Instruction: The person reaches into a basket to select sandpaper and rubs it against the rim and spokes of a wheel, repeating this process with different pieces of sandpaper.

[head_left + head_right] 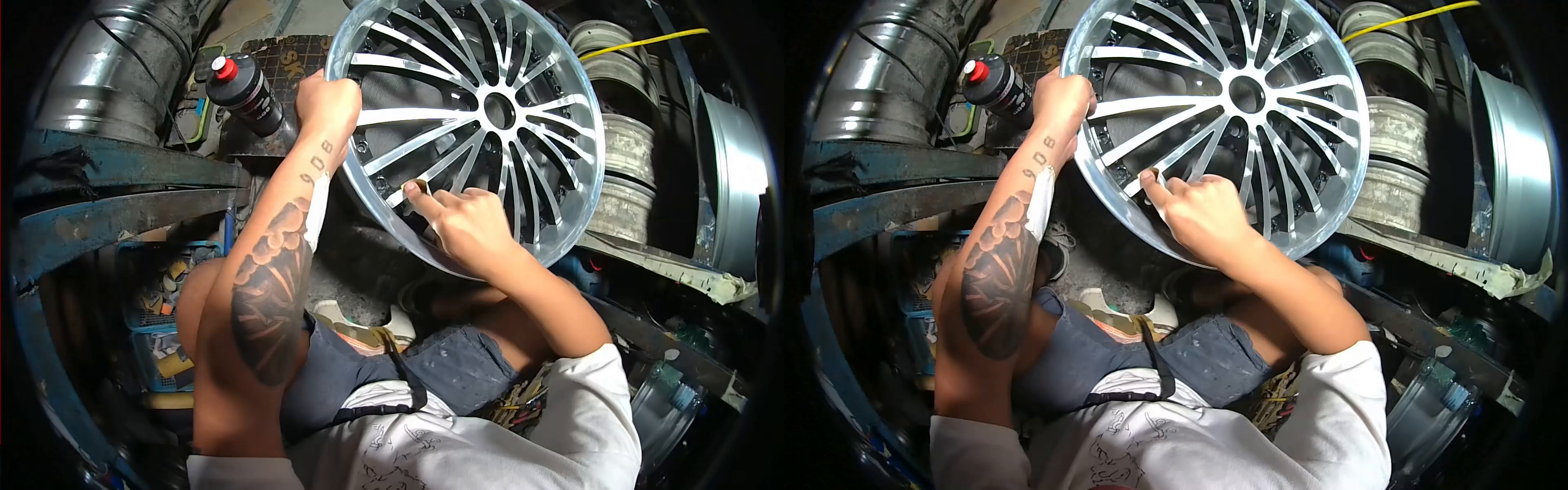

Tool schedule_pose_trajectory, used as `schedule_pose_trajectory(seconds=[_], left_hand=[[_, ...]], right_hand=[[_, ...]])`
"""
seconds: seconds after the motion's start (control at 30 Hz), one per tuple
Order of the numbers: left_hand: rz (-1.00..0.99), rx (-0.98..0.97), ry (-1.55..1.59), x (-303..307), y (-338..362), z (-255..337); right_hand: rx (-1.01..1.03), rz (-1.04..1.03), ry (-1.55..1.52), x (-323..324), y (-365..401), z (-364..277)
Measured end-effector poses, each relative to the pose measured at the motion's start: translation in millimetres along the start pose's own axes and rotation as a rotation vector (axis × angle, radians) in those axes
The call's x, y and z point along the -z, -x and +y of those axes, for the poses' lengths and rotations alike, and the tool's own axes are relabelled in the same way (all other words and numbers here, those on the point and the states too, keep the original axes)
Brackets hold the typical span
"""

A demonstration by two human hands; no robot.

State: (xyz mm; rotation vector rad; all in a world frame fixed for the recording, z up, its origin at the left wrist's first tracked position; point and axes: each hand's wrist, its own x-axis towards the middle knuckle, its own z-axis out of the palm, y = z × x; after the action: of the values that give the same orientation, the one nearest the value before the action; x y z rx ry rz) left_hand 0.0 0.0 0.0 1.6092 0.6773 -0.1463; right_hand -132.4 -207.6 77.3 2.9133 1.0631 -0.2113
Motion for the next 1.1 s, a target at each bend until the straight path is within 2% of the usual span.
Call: schedule_pose_trajectory(seconds=[0.07,0.1,0.17,0.23,0.3,0.33,0.37,0.43,0.5,0.53,0.57,0.63,0.67,0.73,0.77,0.83,0.9,0.97,1.0,1.03,1.1], left_hand=[[0.034,-0.053,-0.062,2.1,-9.5,-4.6],[0.052,-0.121,-0.033,11.1,-21.7,16.6],[0.008,-0.05,0.067,6.6,-5.1,20.1],[0.005,-0.056,0.029,7.9,5.3,19.4],[0.03,-0.081,-0.045,9.2,2.5,18.5],[0.015,-0.065,0.045,8.1,-0.5,18.4],[0.008,-0.044,0.066,6.9,-0.2,14.7],[-0.001,-0.04,0.07,6.8,-1.9,10.6],[0.038,-0.04,0.02,5.4,-1.9,7.3],[0.024,-0.083,0.042,6.3,0.2,7.1],[0.034,-0.097,0.065,3.5,-0.8,5.1],[0.002,-0.073,0.028,6.9,11.6,12.7],[0.062,-0.114,0.027,4.9,12.4,7.5],[0.128,-0.045,0.148,-9.1,-2.6,0.7],[0.046,-0.033,0.097,-2.6,-2.4,8.6],[0.027,-0.053,0.303,-4.6,-3.2,7.9],[0.074,-0.013,0.295,-5.8,1.8,14.9],[0.162,-0.127,0.238,-10.1,10.3,14.3],[0.277,-0.241,0.237,-15.3,21.9,19.3],[0.385,-0.348,0.238,-26.1,34.7,26.1],[0.33,-0.511,0.279,-37.1,56.7,38.4]], right_hand=[[0.013,-0.058,-0.006,3.5,-0.4,0.7],[0.001,0.106,-0.021,-4.3,-20.4,1.8],[-0.032,0.212,-0.065,12.0,-18.3,2.6],[-0.005,0.109,-0.06,-8.7,-18.2,4.4],[-0.035,-0.128,0.035,7.4,-7.7,3.1],[-0.007,-0.042,0.022,10.0,-9.8,3.9],[-0.018,0.162,-0.092,6.2,-11.3,6.5],[-0.042,0.157,-0.106,-11.7,-14.7,10.4],[-0.099,-0.067,0.035,5.6,-3.3,3.8],[-0.043,-0.105,0.013,11.2,-3.9,3.0],[-0.018,0.04,-0.059,11.3,-6.2,1.3],[-0.022,0.18,-0.086,7.6,-11.0,2.6],[-0.071,0.115,-0.114,0.1,-3.8,2.9],[-0.08,0.018,-0.082,-3.2,1.9,2.5],[-0.06,-0.036,-0.034,7.4,8.2,-2.1],[-0.103,0.298,-0.265,3.6,9.5,-8.1],[-0.422,0.386,-0.753,-19.0,13.7,8.1],[-0.481,0.441,-0.815,-19.7,8.2,10.9],[-0.261,0.546,-0.597,-11.9,3.0,11.7],[-0.341,0.529,-0.687,9.5,1.3,-4.1],[-0.148,0.678,-0.513,19.9,-4.0,-0.1]])
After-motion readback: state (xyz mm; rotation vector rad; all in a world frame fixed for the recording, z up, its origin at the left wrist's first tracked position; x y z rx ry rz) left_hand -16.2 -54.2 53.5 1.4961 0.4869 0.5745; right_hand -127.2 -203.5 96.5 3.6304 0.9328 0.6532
